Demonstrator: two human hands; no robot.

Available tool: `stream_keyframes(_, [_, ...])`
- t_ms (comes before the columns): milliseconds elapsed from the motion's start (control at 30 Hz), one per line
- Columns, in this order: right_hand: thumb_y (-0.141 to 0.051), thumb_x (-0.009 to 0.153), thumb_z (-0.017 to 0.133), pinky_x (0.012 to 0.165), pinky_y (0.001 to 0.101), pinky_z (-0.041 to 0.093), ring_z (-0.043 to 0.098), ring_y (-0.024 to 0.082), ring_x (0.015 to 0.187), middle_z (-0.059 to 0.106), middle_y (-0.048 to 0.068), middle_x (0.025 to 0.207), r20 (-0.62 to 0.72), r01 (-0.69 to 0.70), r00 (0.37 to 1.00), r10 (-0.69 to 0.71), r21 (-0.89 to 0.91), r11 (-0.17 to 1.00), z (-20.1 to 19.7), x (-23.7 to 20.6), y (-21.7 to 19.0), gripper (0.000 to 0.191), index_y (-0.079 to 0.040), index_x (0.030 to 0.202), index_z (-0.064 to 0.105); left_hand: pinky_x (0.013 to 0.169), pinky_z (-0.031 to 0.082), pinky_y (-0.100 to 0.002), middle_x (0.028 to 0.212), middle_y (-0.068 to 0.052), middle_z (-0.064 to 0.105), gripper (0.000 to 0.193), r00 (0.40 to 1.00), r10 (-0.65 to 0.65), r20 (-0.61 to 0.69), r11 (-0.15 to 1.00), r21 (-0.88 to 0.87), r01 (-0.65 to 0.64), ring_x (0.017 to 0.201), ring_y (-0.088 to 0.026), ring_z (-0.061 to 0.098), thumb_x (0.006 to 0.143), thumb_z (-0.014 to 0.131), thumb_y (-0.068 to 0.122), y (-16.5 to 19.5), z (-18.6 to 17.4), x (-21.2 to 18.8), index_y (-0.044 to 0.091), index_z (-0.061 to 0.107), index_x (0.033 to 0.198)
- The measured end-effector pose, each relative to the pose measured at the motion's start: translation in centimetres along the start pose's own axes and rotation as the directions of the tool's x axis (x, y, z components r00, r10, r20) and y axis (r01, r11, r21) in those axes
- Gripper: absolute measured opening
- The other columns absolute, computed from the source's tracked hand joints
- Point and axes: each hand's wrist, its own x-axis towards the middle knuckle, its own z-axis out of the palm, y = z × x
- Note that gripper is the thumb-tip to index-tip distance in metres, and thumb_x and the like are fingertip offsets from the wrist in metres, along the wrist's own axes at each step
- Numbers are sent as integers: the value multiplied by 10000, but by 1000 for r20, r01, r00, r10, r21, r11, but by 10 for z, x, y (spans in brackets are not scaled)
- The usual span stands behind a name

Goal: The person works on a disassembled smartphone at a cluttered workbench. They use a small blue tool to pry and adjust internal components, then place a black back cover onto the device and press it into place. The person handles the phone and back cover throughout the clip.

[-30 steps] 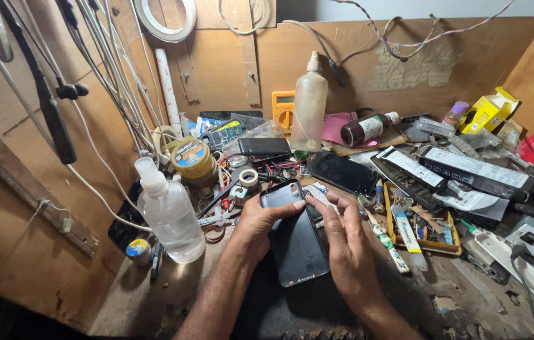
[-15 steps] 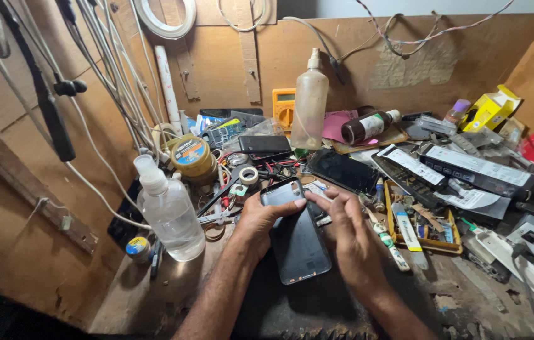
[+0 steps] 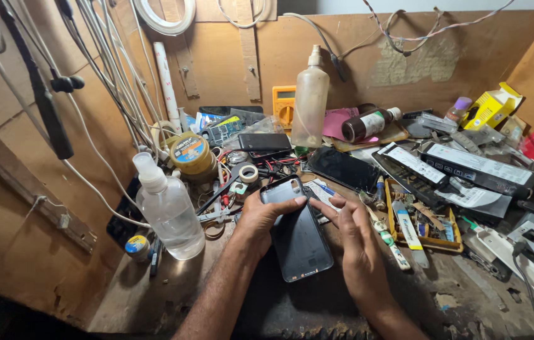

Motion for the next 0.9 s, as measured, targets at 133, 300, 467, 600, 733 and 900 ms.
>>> stream_keyframes(133, [-410,1076,324,1101,308,426,635,192,1267,735,157,1339,-10,152,987,-160,-244,958,0,-3,4,498,-5,1312,492,857,606,-369,1040,-107,757,620,999,46,8,999,-15,-46,935,-215,739,631,895,44,-2,0,2,22,647,1199])
stream_keyframes(300, [-405,1063,358,1083,325,416,617,211,1237,703,174,1366,6,162,987,-162,-130,978,-4,-5,7,518,1,1370,452,864,599,-369,1035,-95,758,603,1000,16,-17,1000,13,-16,947,-207,736,633,896,39,-2,0,3,27,652,1185])
stream_keyframes(467, [-379,1097,372,1119,344,416,620,230,1290,724,176,1325,-4,231,970,-242,-279,932,-5,-9,10,486,15,1332,534,856,598,-370,1016,-97,763,568,999,34,3,999,19,-34,932,-211,738,645,896,50,-2,0,2,12,669,1164])
stream_keyframes(600, [-358,1099,356,1121,352,411,637,237,1268,718,175,1317,-13,214,976,-218,-127,969,-6,-7,11,473,37,1336,463,853,601,-367,1013,-98,759,569,999,40,15,999,-11,-40,918,-214,738,642,892,31,-2,1,2,15,666,1164])
stream_keyframes(733, [-336,1084,410,1091,353,414,610,240,1287,713,185,1295,16,306,947,-319,-335,891,-7,-6,9,443,-6,1362,511,845,609,-377,1008,-101,766,556,1000,18,-13,1000,9,-18,915,-216,744,642,887,22,-1,3,3,6,667,1152])
stream_keyframes(900, [-292,1087,381,1064,316,437,677,193,1178,766,108,1211,-33,208,977,-213,-113,972,-6,-7,8,369,-5,1279,513,843,606,-365,1000,-82,757,566,997,71,-12,997,-23,-71,906,-204,739,630,881,6,-1,2,2,44,654,1147])
